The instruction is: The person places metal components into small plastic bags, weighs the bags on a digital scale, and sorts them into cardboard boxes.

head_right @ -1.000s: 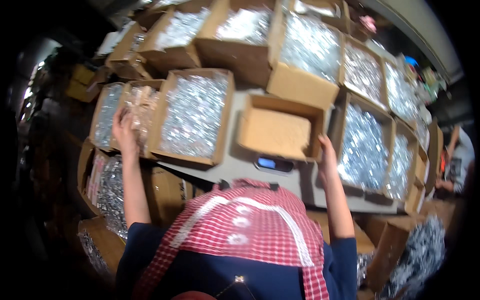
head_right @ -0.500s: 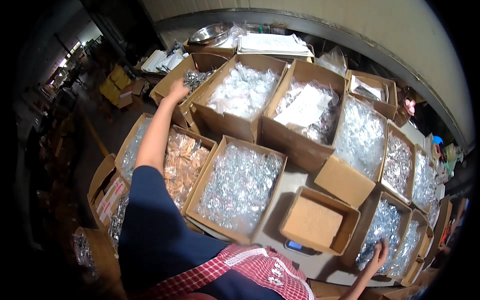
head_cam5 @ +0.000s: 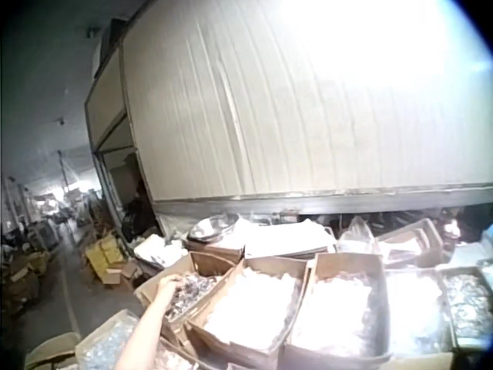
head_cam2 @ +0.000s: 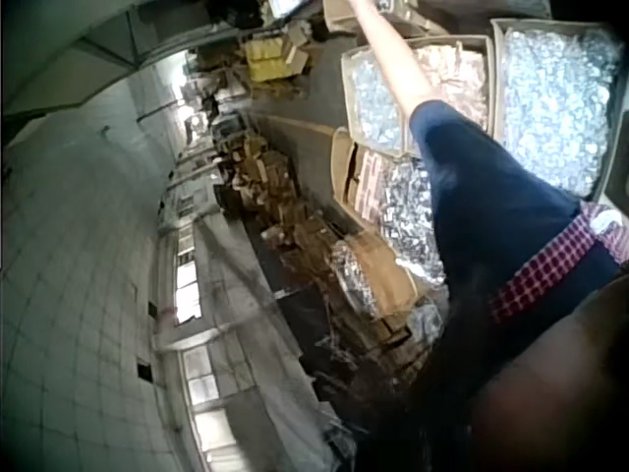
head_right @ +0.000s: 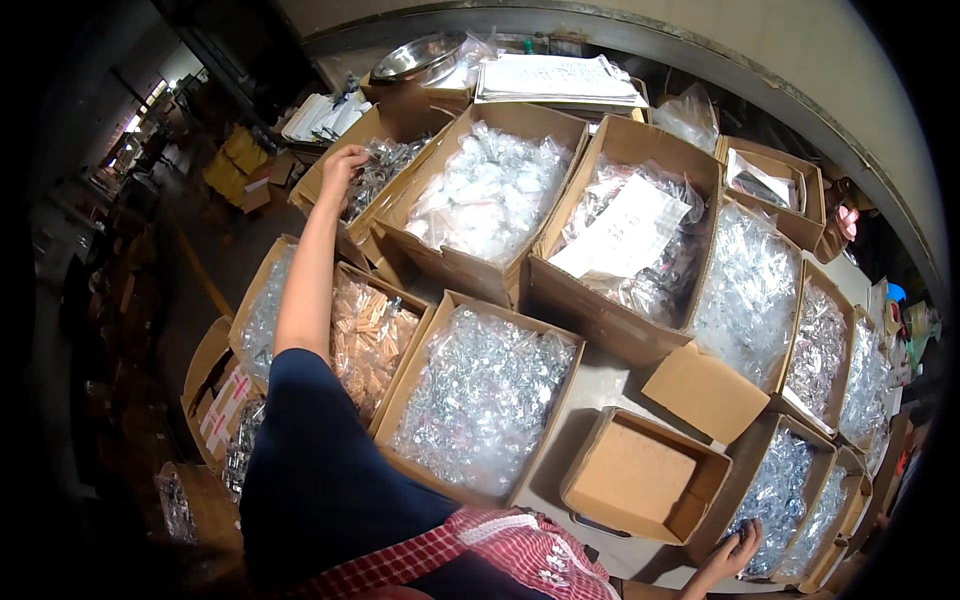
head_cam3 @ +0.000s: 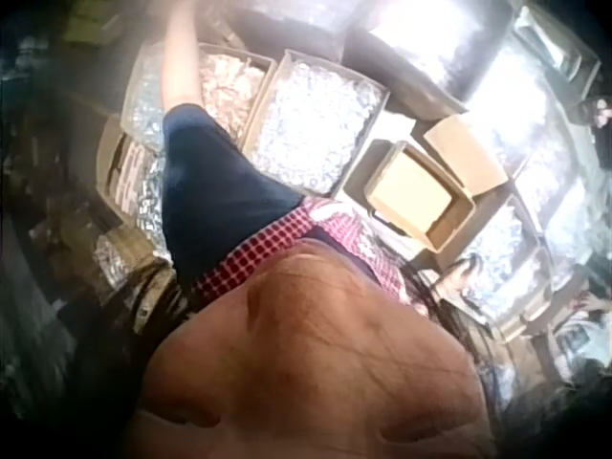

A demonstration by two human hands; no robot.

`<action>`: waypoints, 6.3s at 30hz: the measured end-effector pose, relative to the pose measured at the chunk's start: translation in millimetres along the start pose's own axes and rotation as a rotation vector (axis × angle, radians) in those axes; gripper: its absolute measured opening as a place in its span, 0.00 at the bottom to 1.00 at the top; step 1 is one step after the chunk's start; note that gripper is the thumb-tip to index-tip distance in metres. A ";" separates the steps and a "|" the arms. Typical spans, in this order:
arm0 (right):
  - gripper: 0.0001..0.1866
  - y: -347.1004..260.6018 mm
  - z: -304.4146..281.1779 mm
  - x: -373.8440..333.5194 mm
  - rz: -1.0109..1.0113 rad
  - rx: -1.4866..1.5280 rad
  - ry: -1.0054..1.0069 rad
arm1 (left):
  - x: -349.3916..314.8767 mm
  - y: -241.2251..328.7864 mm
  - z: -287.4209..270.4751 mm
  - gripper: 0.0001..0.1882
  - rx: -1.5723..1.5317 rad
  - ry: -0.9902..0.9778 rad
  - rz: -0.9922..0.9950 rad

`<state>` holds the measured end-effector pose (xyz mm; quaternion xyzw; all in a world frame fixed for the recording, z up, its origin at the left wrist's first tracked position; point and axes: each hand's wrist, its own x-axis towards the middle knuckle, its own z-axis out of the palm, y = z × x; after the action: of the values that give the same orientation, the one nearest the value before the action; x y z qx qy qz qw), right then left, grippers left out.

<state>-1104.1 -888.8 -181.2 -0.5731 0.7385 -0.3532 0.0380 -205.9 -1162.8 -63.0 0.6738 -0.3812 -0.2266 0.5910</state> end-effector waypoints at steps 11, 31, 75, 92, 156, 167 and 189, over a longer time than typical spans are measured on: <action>0.16 -9.4 4.1 4.5 0.026 0.070 0.003 | -32.0 77.9 58.4 0.13 -0.796 -0.324 -0.427; 0.16 -12.0 4.5 -1.9 -0.050 -0.021 0.071 | -67.3 108.0 146.5 0.15 0.039 -0.410 -0.226; 0.13 -40.1 0.0 3.0 -0.097 -0.043 0.237 | -354.7 176.1 346.4 0.18 -0.949 -1.776 -0.403; 0.11 -33.2 -2.7 1.6 -0.107 0.013 0.304 | -411.8 198.5 407.7 0.11 -0.749 -2.184 -0.145; 0.05 49.3 91.6 355.2 0.473 0.997 -0.734 | -528.5 30.8 232.9 0.06 0.618 -0.135 0.080; 0.23 49.9 20.4 363.3 0.625 1.609 -0.747 | -515.2 26.6 238.4 0.07 0.546 -0.081 0.098; 0.53 105.6 -26.6 360.4 0.296 1.948 -0.840 | -514.0 23.2 241.9 0.06 0.611 -0.092 0.142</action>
<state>-1325.5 -1180.9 -95.3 -0.2763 0.1283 -0.5569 0.7727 -706.3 -912.2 -163.3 0.7811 -0.5040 -0.0901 0.3575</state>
